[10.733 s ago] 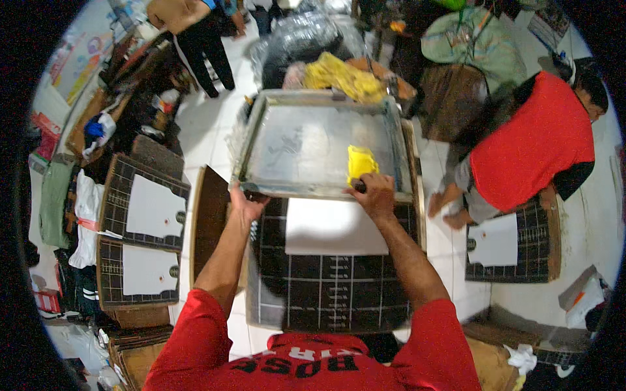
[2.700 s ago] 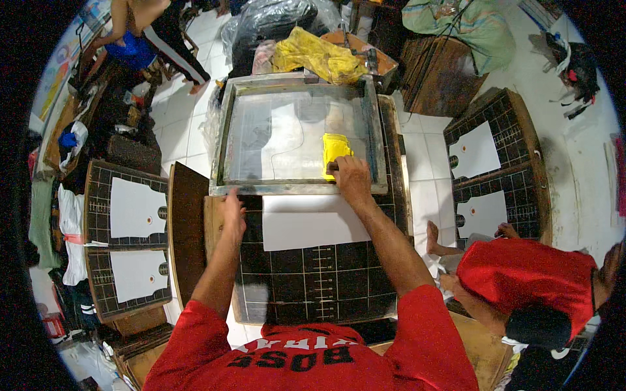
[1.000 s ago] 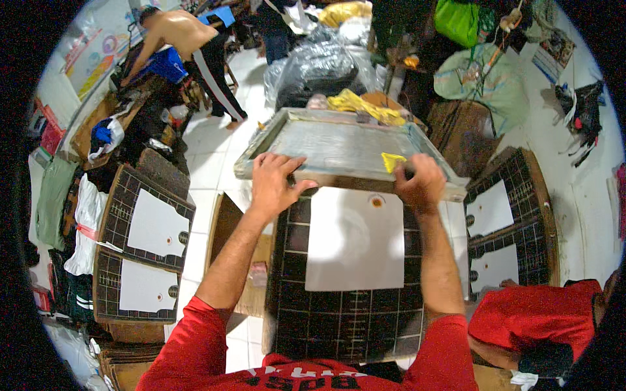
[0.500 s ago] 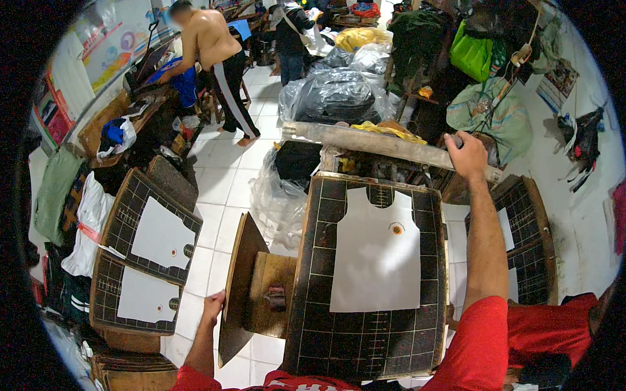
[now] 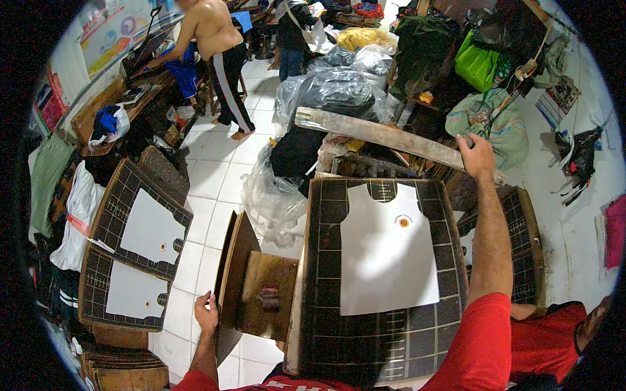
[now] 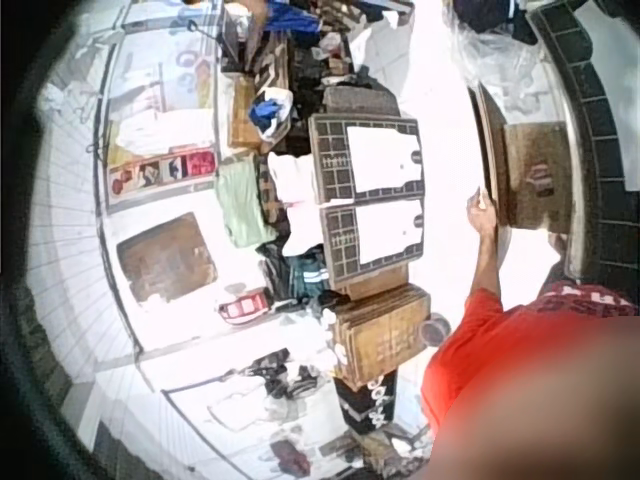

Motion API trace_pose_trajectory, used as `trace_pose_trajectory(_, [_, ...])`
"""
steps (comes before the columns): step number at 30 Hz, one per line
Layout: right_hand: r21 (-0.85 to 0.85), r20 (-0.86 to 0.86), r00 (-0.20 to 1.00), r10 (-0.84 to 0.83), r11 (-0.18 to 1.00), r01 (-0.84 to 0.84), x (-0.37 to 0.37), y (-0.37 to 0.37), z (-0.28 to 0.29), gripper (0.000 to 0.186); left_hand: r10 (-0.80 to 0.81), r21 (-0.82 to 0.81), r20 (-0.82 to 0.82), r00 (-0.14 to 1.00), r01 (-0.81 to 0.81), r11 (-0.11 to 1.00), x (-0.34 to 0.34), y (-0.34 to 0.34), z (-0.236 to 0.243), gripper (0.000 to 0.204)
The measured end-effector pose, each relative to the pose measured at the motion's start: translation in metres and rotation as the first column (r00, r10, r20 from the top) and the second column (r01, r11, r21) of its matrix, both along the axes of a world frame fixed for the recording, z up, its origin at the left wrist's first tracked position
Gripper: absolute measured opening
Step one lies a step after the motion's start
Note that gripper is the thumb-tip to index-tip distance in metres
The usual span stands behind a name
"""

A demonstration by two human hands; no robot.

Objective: The person repeatedly aligns a white t-shirt on a gridded board, lowers a screen printing frame, and uses a yellow squeegee to pull ink across the screen. They lift the frame, remove the printed shirt, and repeat the process with new shirts.

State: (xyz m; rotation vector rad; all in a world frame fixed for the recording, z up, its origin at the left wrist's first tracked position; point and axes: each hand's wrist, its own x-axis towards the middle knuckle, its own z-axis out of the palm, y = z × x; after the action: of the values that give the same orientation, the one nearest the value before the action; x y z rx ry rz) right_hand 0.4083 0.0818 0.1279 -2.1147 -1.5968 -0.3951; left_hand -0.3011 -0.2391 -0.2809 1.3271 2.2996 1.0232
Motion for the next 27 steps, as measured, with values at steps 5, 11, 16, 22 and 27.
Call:
trace_pose_trajectory(5, [-0.007,0.001,1.0,0.008,1.0,-0.008,-0.007,-0.004,0.003,0.059,-0.01,-0.017,0.023,1.0,0.011,1.0,-0.018,0.011,0.003,0.039])
trace_pose_trajectory(11, [-0.025,0.009,1.0,0.019,1.0,-0.019,-0.008,-0.007,-0.001,0.058,0.139,-0.233,-0.152,0.978,-0.173,0.957,-0.044,0.04,0.037,0.043])
trace_pose_trajectory(16, [0.057,0.02,0.998,0.055,0.997,-0.056,-0.011,-0.005,0.002,0.062,0.182,-0.004,-0.376,0.909,-0.198,0.98,-0.037,0.031,0.156,0.032])
trace_pose_trajectory(22, [0.006,-0.047,0.995,0.092,0.996,-0.092,-0.014,-0.004,0.016,0.061,-0.034,0.428,-0.343,0.939,0.188,0.884,0.039,-0.057,0.254,0.019])
trace_pose_trajectory(27, [0.028,-0.055,0.987,0.153,0.988,-0.152,-0.012,-0.004,0.018,0.059,-0.35,0.107,-0.719,0.6,0.594,0.797,0.169,-0.154,0.223,0.022])
